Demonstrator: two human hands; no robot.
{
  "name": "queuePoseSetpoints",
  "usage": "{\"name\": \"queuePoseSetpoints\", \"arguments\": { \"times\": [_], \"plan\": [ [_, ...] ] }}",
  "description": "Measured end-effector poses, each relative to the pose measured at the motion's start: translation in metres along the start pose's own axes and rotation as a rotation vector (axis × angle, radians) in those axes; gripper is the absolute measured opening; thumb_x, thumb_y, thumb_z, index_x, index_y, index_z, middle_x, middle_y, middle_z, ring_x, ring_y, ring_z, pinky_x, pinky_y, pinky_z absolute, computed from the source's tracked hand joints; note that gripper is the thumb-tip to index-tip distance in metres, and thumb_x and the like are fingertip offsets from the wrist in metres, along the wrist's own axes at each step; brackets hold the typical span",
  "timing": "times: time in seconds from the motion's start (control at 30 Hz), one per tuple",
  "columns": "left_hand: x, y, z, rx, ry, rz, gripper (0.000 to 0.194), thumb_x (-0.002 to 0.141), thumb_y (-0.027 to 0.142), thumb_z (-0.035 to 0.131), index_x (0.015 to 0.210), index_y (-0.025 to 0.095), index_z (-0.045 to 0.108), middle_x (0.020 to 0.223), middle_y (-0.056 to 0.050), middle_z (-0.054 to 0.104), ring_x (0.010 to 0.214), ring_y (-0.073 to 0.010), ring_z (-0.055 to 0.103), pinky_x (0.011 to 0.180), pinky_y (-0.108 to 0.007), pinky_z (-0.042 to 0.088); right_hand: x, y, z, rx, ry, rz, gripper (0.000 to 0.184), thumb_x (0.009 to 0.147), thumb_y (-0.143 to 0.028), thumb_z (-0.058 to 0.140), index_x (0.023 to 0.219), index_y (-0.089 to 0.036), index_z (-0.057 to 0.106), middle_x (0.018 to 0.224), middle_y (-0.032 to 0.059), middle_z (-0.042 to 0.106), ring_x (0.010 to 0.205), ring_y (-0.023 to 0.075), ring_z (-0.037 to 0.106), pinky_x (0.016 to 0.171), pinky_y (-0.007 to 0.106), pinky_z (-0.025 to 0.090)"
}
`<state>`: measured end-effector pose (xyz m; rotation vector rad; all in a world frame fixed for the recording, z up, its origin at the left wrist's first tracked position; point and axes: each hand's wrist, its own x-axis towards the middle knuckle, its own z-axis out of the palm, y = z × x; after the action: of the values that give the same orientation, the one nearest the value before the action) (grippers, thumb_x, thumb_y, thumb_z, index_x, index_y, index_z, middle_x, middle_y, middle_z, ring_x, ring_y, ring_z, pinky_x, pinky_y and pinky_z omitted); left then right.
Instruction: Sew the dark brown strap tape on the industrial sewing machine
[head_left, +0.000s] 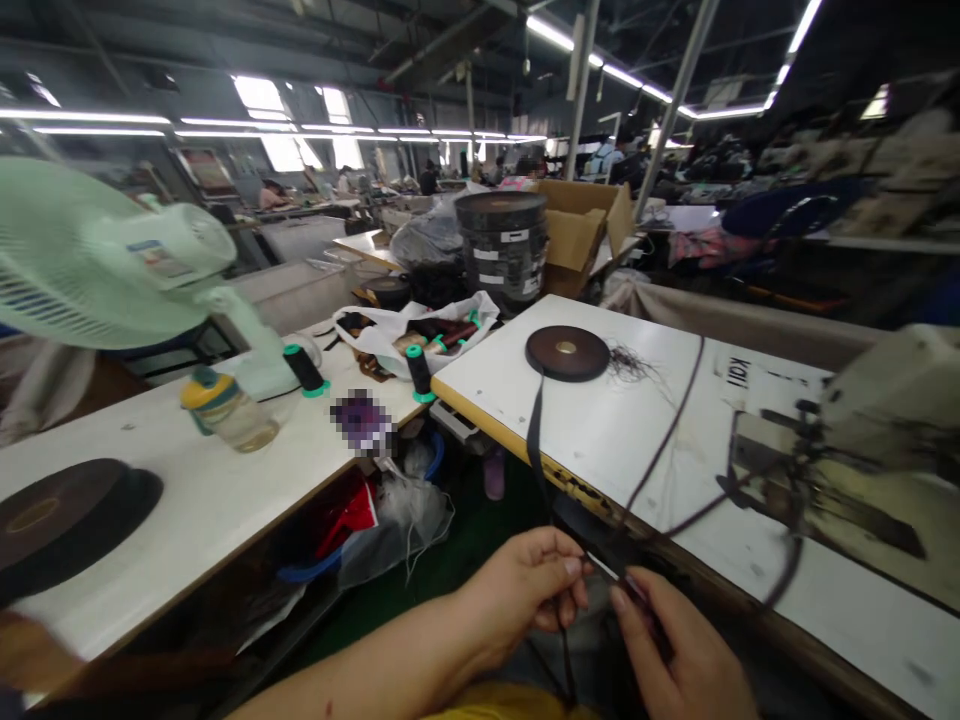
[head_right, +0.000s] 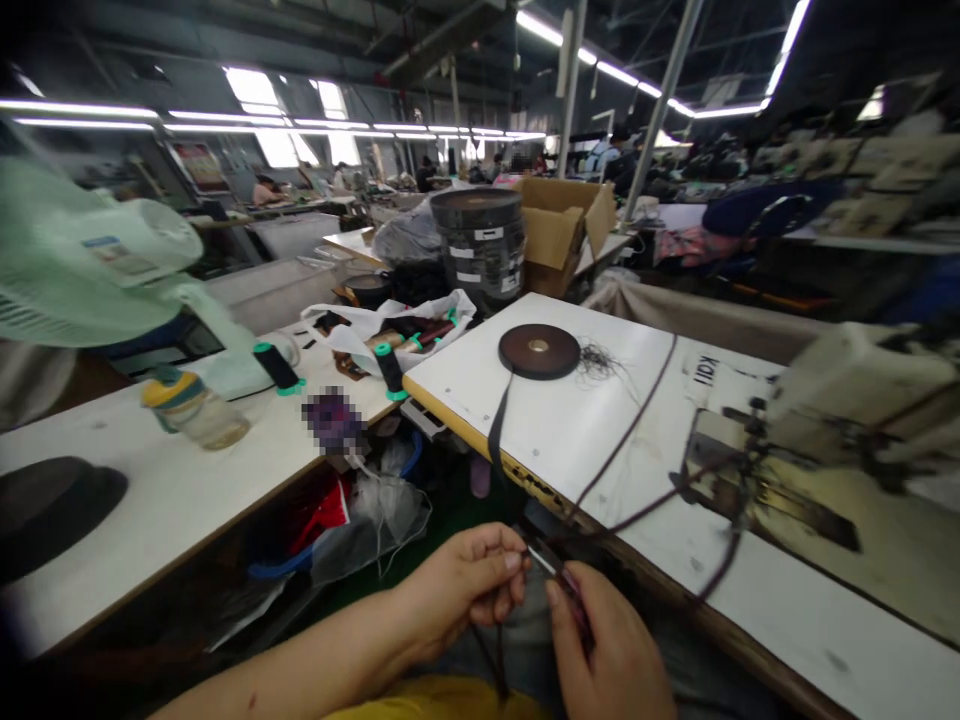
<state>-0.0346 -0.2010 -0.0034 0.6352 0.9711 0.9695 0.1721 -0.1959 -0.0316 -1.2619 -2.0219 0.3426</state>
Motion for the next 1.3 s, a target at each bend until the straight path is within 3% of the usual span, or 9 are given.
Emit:
{"name": "queuePoseSetpoints", "arguments": {
  "times": [0.2, 0.33, 0.5, 0.7, 0.8, 0.97, 1.07, 1.3],
  "plan": [
    [-0.001, -0.001, 0.002, -0.028, -0.050, -0.023, 0.047, 0.077, 0.052, 0.089, 0.095, 0.017, 0.063, 0.073, 0.000, 0.067, 0.052, -0.0065, 0.052, 0.046, -0.020, 0.015, 0.002, -0.021, -0.002, -0.037, -0.045, 0.104, 0.034, 0.109, -0.042, 0.043, 0.110, -0.019, 0.068, 0.098, 0.0101, 0.081, 0.089, 0.0250, 0.078, 0.076, 0.035, 0.062],
    [-0.001, -0.002, 0.003, -0.049, -0.056, -0.021, 0.045, 0.079, 0.048, 0.089, 0.097, 0.017, 0.062, 0.073, 0.000, 0.066, 0.053, -0.0062, 0.051, 0.046, -0.020, 0.014, 0.005, -0.025, -0.005, 0.020, -0.126, 0.169, 0.035, 0.110, -0.039, 0.039, 0.100, -0.022, 0.068, 0.089, 0.0060, 0.078, 0.084, 0.0243, 0.075, 0.073, 0.035, 0.056],
    [-0.001, -0.004, 0.002, -0.062, -0.048, -0.010, 0.041, 0.082, 0.046, 0.088, 0.098, 0.016, 0.064, 0.072, 0.001, 0.064, 0.050, -0.0041, 0.042, 0.046, -0.019, 0.015, 0.007, -0.024, -0.010, 0.205, -0.039, 0.308, 0.033, 0.109, -0.043, 0.042, 0.096, -0.024, 0.066, 0.085, 0.0024, 0.073, 0.081, 0.0205, 0.071, 0.073, 0.030, 0.051],
    [0.000, -0.007, -0.001, 0.066, 0.049, 0.073, 0.048, 0.071, 0.042, 0.095, 0.103, 0.018, 0.068, 0.082, 0.004, 0.060, 0.053, -0.0016, 0.038, 0.047, -0.017, 0.019, 0.008, -0.024, -0.013, 0.338, -0.016, 0.385, 0.028, 0.106, -0.045, 0.051, 0.096, -0.024, 0.066, 0.085, 0.0000, 0.070, 0.080, 0.0189, 0.068, 0.074, 0.028, 0.050],
    [0.002, -0.010, -0.006, 0.205, 0.094, 0.129, 0.047, 0.075, 0.047, 0.092, 0.104, 0.018, 0.070, 0.083, 0.003, 0.061, 0.054, -0.0026, 0.043, 0.049, -0.017, 0.025, 0.007, -0.024, -0.012, 0.366, 0.000, 0.414, 0.022, 0.102, -0.043, 0.057, 0.103, -0.023, 0.067, 0.090, 0.0012, 0.073, 0.084, 0.0198, 0.069, 0.077, 0.028, 0.052],
    [0.006, -0.012, -0.009, 0.342, 0.065, 0.137, 0.054, 0.079, 0.064, 0.082, 0.100, 0.016, 0.068, 0.078, 0.000, 0.066, 0.043, -0.0042, 0.044, 0.043, -0.020, 0.026, 0.008, -0.024, -0.013, 0.433, 0.051, 0.455, 0.024, 0.100, -0.045, 0.060, 0.103, -0.022, 0.068, 0.087, 0.0013, 0.071, 0.079, 0.0191, 0.065, 0.074, 0.028, 0.052],
    [0.004, -0.010, -0.005, 0.306, 0.015, 0.080, 0.055, 0.080, 0.066, 0.079, 0.097, 0.015, 0.068, 0.077, -0.001, 0.068, 0.038, -0.0030, 0.040, 0.039, -0.020, 0.019, 0.007, -0.023, -0.013, 0.536, 0.054, 0.483, 0.031, 0.100, -0.051, 0.059, 0.103, -0.022, 0.068, 0.085, 0.0010, 0.067, 0.078, 0.0184, 0.062, 0.072, 0.028, 0.050],
    [-0.002, -0.004, 0.000, 0.050, -0.061, -0.052, 0.048, 0.083, 0.050, 0.084, 0.113, 0.014, 0.071, 0.075, 0.001, 0.066, 0.038, 0.0006, 0.031, 0.038, -0.019, 0.010, 0.002, -0.022, -0.006, 0.787, -0.076, 0.590, 0.042, 0.098, -0.063, 0.060, 0.100, -0.021, 0.064, 0.070, -0.0047, 0.050, 0.063, 0.0134, 0.047, 0.060, 0.027, 0.040]
  ]
}}
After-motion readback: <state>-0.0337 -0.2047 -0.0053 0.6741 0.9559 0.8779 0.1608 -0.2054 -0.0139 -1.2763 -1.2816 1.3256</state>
